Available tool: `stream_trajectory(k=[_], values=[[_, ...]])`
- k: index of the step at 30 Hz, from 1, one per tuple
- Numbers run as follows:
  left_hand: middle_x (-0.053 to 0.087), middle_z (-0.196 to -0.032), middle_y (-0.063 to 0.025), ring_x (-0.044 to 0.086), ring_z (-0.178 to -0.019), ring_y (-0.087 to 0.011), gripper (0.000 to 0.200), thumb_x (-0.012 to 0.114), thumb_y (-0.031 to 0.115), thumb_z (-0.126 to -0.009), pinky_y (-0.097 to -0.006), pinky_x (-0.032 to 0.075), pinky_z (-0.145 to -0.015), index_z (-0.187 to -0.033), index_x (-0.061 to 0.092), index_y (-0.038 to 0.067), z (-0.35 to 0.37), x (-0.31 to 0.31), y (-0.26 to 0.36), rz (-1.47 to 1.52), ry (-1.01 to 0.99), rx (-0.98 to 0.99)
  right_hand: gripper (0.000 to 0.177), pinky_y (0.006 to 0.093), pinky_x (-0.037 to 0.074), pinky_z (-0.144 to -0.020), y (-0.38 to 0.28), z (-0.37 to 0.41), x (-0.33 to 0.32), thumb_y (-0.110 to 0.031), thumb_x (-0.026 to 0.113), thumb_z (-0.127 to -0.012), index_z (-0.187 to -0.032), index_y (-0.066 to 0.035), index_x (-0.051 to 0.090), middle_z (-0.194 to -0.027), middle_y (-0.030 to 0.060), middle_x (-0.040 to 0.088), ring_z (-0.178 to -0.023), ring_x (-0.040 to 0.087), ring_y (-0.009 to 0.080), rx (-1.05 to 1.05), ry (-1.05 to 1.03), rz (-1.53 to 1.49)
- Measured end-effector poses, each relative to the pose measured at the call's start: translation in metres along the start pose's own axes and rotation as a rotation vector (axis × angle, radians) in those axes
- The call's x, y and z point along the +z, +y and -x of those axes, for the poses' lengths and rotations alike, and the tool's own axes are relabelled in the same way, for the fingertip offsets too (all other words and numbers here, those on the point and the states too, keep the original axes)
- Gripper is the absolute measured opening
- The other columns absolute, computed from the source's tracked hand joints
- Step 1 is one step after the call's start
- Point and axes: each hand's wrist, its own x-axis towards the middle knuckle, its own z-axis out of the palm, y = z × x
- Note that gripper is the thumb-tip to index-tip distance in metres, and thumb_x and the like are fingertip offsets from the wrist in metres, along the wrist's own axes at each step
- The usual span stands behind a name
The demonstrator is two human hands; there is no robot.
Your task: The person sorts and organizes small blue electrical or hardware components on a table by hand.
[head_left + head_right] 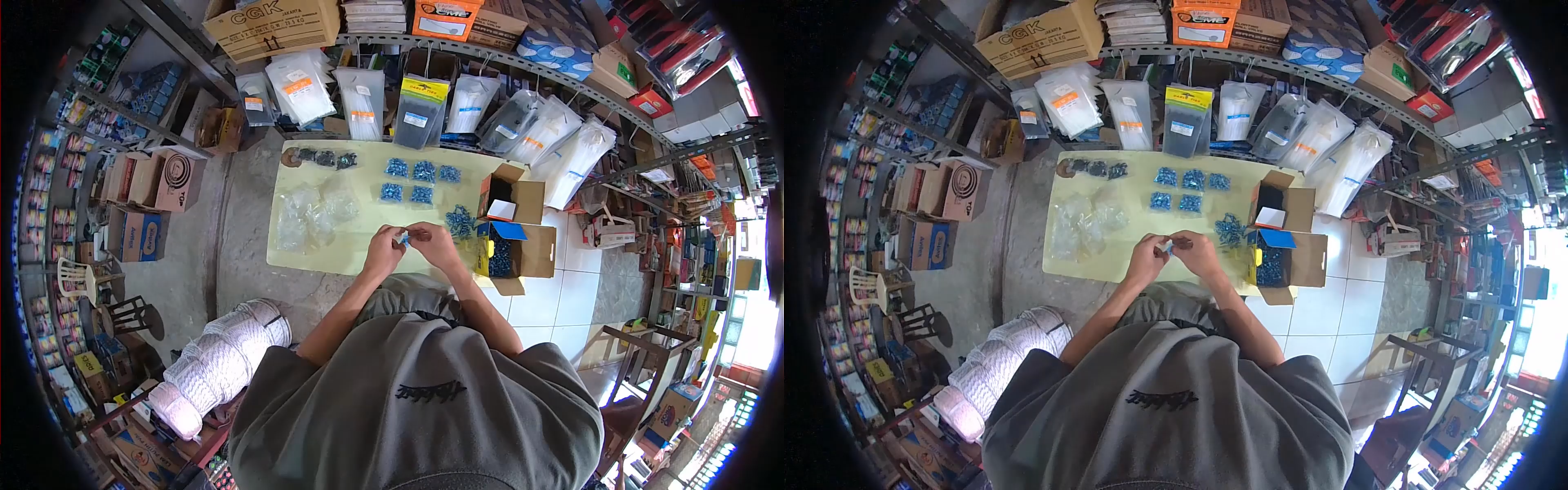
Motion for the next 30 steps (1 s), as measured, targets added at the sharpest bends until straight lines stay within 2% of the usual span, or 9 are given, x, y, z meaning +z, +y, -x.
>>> stream_trajectory(k=[8,12,17,18,19,21,22,26,30], values=[[0.060,-0.101,-0.0134,0.062,-0.068,-0.0187,0.037,0.065,-0.006,-0.073,-0.0294,0.052,-0.063,-0.109,0.062,-0.002,0.001,-0.001,0.003,0.001,-0.005,-0.009,0.019,0.0286,0.057,-0.075,-0.009,-0.002,0.008,0.000,0.059,-0.087,-0.104,0.007,0.063,-0.095,0.0117,0.067,-0.087,0.067,0.0180,0.143,0.025,-0.581],[0.060,-0.101,-0.0134,0.063,-0.069,-0.0190,0.038,0.066,-0.006,-0.072,-0.0295,0.052,-0.063,-0.110,0.062,-0.002,0.002,-0.002,0.001,-0.026,-0.015,-0.012,0.019,0.0283,0.057,-0.076,-0.007,0.001,0.007,0.000,0.058,-0.089,-0.107,0.005,0.062,-0.101,0.0120,0.064,-0.091,0.065,0.0185,0.128,-0.007,-0.588],[0.060,-0.100,-0.0130,0.063,-0.071,-0.0190,0.037,0.066,-0.004,-0.073,-0.0288,0.052,-0.065,-0.110,0.062,-0.001,0.002,-0.001,0.001,0.002,-0.003,-0.016,0.019,0.0297,0.058,-0.069,0.002,0.004,-0.018,0.001,0.058,-0.089,-0.107,0.003,0.061,-0.102,0.0100,0.065,-0.092,0.065,0.0172,0.125,0.151,-0.350],[0.061,-0.100,-0.0126,0.063,-0.071,-0.0185,0.036,0.066,-0.003,-0.074,-0.0284,0.052,-0.065,-0.110,0.062,0.000,0.002,-0.001,0.000,0.002,0.010,0.002,0.021,0.0351,0.056,-0.072,0.007,0.007,-0.027,0.002,0.060,-0.083,-0.104,0.002,0.061,-0.098,0.0130,0.065,-0.091,0.065,0.0243,0.130,0.238,-0.184],[0.061,-0.100,-0.0126,0.063,-0.071,-0.0185,0.036,0.066,-0.003,-0.074,-0.0284,0.052,-0.065,-0.110,0.062,0.000,0.002,-0.002,0.001,0.002,0.003,0.005,0.021,0.0351,0.056,-0.072,0.023,0.010,-0.035,0.002,0.060,-0.083,-0.104,0.002,0.061,-0.098,0.0130,0.065,-0.091,0.065,0.0243,0.132,0.245,-0.185],[0.061,-0.104,-0.0151,0.066,-0.075,-0.0229,0.034,0.063,-0.002,-0.074,-0.0295,0.054,-0.067,-0.108,0.062,-0.002,0.002,-0.003,0.003,0.043,0.006,-0.015,0.024,0.0404,0.053,-0.078,0.054,0.022,-0.044,0.003,0.059,-0.076,-0.100,0.002,0.061,-0.092,0.0176,0.062,-0.092,0.061,0.0360,-0.076,0.458,0.477],[0.061,-0.104,-0.0151,0.066,-0.075,-0.0229,0.034,0.063,-0.002,-0.074,-0.0295,0.054,-0.067,-0.108,0.062,-0.002,0.002,-0.002,0.001,0.045,-0.001,-0.013,0.033,0.0449,0.048,-0.084,0.063,0.031,-0.044,0.003,0.057,-0.072,-0.105,-0.001,0.058,-0.098,0.0221,0.057,-0.095,0.054,0.0440,-0.058,0.442,0.515],[0.061,-0.104,-0.0142,0.066,-0.075,-0.0218,0.034,0.063,-0.002,-0.074,-0.0289,0.054,-0.066,-0.108,0.062,-0.002,0.000,0.002,0.000,0.040,-0.012,0.023,0.044,0.0491,0.048,-0.084,0.100,0.048,-0.042,0.001,0.054,-0.076,-0.119,-0.003,0.050,-0.114,0.0242,0.049,-0.100,0.053,0.0444,0.012,0.272,0.598],[0.062,-0.103,-0.0136,0.065,-0.073,-0.0204,0.033,0.063,-0.003,-0.074,-0.0282,0.054,-0.065,-0.108,0.062,-0.002,0.001,0.002,-0.002,0.053,-0.010,0.039,0.044,0.0486,0.050,-0.081,0.127,0.038,-0.034,0.002,0.054,-0.077,-0.120,-0.002,0.049,-0.113,0.0240,0.049,-0.101,0.054,0.0438,-0.077,0.293,0.706]])
